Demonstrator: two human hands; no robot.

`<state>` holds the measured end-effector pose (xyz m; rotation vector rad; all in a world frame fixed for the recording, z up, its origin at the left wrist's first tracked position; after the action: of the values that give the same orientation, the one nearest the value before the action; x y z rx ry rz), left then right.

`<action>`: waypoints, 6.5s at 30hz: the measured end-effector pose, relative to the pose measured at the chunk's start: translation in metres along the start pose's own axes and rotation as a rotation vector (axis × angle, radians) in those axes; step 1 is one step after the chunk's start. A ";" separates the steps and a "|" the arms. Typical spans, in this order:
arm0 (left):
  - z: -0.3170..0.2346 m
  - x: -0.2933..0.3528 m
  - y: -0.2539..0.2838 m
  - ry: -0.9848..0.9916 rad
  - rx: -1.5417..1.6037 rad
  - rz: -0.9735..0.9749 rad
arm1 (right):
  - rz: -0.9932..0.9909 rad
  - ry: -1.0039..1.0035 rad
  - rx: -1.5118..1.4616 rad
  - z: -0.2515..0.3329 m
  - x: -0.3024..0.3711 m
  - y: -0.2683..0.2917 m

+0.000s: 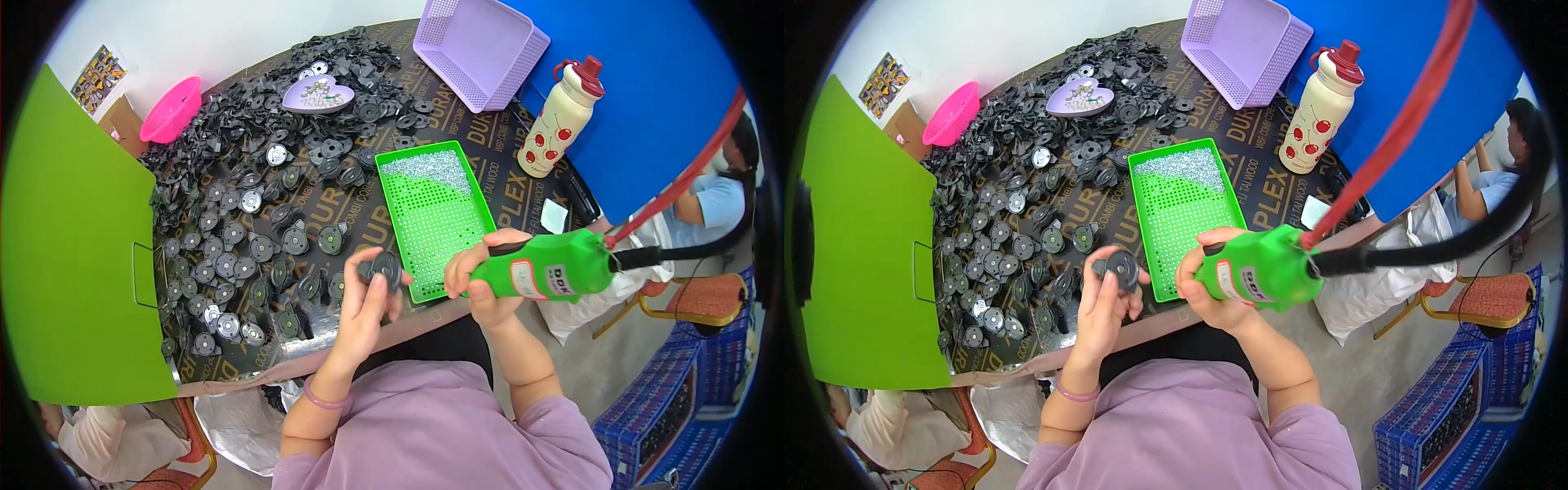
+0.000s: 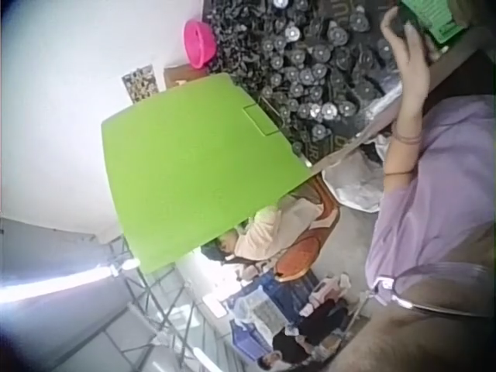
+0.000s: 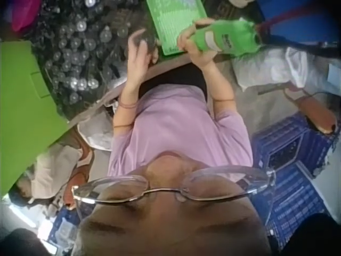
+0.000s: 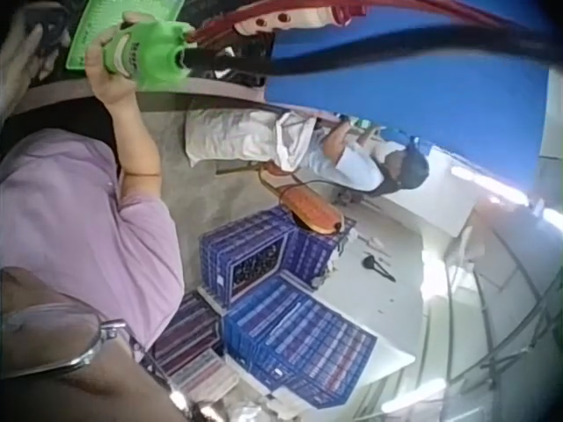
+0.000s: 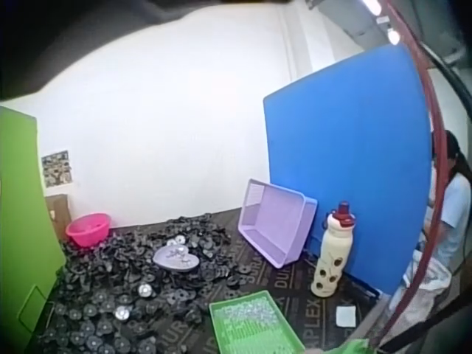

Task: The recorder is using a handheld tool to assemble or test small black circular components at a factory workbench.

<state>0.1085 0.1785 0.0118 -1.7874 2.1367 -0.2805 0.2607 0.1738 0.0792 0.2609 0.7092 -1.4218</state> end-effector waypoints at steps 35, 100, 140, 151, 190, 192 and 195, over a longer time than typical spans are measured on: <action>0.037 0.024 0.020 0.262 0.176 0.012 | -0.040 0.019 -0.229 0.024 -0.005 -0.012; -0.041 0.251 0.251 0.770 -1.635 -0.199 | -0.003 0.148 -0.245 0.054 0.011 -0.002; -0.008 0.041 0.029 0.245 0.053 -0.071 | 0.034 -0.008 -0.011 0.001 0.000 0.000; 0.025 0.034 0.008 0.226 0.170 -0.033 | 0.021 -0.018 0.020 -0.007 0.001 0.000; 0.034 0.015 0.010 0.089 -0.346 0.077 | 0.017 0.036 -0.189 0.016 0.000 -0.025; 0.033 0.015 0.010 0.066 -0.332 0.068 | 0.032 0.031 -0.188 0.016 0.000 -0.027; 0.034 0.017 0.010 0.087 -0.350 0.093 | 0.067 0.012 -0.182 0.011 0.004 -0.032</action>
<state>0.1093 0.1659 -0.0254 -1.8771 2.4442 0.0455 0.2337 0.1590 0.0932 0.1502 0.8270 -1.2841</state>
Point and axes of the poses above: each hand's wrist, its own x-axis away from the middle knuckle, its own y-axis out of the back of the hand, z = x × y, the point moved 8 cm from there along -x, towards the middle knuckle, and after that the axes turned 6 degrees about -y, right-handed, at the moved point
